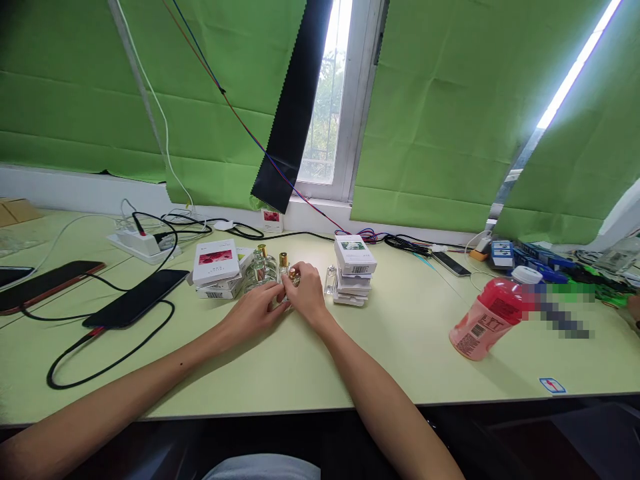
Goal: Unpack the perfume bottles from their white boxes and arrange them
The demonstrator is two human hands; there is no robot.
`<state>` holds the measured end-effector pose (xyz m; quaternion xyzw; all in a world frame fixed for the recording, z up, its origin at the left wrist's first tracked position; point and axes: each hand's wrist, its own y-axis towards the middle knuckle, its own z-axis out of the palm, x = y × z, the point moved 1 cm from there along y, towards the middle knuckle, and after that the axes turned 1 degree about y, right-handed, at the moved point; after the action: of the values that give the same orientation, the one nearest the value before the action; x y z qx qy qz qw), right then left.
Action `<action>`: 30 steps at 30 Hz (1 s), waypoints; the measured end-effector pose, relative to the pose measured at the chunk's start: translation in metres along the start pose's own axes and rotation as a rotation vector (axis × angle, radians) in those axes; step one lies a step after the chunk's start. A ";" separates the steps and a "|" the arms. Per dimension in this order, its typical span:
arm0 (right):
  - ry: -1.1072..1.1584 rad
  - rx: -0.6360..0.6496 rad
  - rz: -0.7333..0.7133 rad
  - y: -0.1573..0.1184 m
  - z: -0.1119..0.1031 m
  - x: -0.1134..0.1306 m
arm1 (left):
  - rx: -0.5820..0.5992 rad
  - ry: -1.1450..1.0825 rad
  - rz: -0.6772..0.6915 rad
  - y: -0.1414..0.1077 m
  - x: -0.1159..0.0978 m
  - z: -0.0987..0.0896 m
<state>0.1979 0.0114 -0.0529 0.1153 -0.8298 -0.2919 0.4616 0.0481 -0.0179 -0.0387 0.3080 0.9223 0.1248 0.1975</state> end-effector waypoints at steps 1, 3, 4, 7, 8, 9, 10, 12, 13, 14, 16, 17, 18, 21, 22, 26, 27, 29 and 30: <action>-0.007 0.000 -0.004 0.000 0.000 0.000 | 0.000 -0.003 0.002 0.000 0.000 0.000; -0.025 0.000 -0.014 0.000 -0.001 0.001 | 0.000 -0.008 0.006 0.001 0.001 0.001; -0.032 -0.002 -0.020 -0.001 -0.001 0.001 | -0.001 -0.012 0.008 0.001 0.001 0.001; -0.046 -0.008 -0.033 -0.001 -0.002 0.001 | -0.012 -0.029 0.013 0.001 0.002 0.002; -0.044 -0.008 -0.037 -0.002 -0.002 0.002 | -0.018 -0.036 0.015 0.001 0.002 0.002; -0.041 -0.007 -0.040 -0.002 -0.002 0.002 | -0.023 -0.041 0.018 0.001 0.002 0.002; -0.037 -0.005 -0.043 -0.002 -0.002 0.002 | -0.029 -0.044 0.019 0.000 0.002 0.001; -0.027 -0.002 -0.047 -0.002 -0.002 0.002 | -0.038 -0.052 0.022 0.000 0.002 0.001; -0.023 0.000 -0.048 -0.002 -0.002 0.002 | -0.036 -0.058 0.024 0.000 0.001 0.001; -0.019 0.002 -0.048 -0.002 -0.002 0.002 | -0.039 -0.062 0.023 0.000 0.001 0.002; -0.011 0.008 -0.047 -0.002 -0.002 0.003 | -0.048 -0.062 0.024 0.000 0.001 0.002; -0.007 0.012 -0.044 -0.002 -0.002 0.003 | -0.050 -0.062 0.026 0.000 0.001 0.003; -0.002 0.015 -0.042 -0.002 -0.002 0.003 | -0.051 -0.063 0.027 0.000 0.002 0.003; 0.014 0.020 -0.035 -0.002 -0.002 0.004 | -0.049 -0.072 0.030 0.001 0.002 0.004; 0.017 0.020 -0.033 -0.002 -0.002 0.005 | -0.047 -0.076 0.031 0.001 0.002 0.003; 0.019 0.021 -0.022 -0.002 -0.004 0.006 | -0.048 -0.072 0.048 0.000 0.000 0.001; 0.020 0.022 -0.019 -0.002 -0.004 0.006 | -0.049 -0.068 0.054 0.000 -0.001 0.000; 0.024 0.024 -0.013 -0.001 -0.005 0.006 | -0.050 -0.058 0.062 -0.001 -0.002 0.000; 0.027 0.023 -0.008 0.000 -0.006 0.005 | -0.048 -0.055 0.063 -0.001 -0.003 0.001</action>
<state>0.1999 0.0064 -0.0472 0.1279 -0.8263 -0.2825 0.4702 0.0500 -0.0201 -0.0386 0.3352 0.9031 0.1447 0.2260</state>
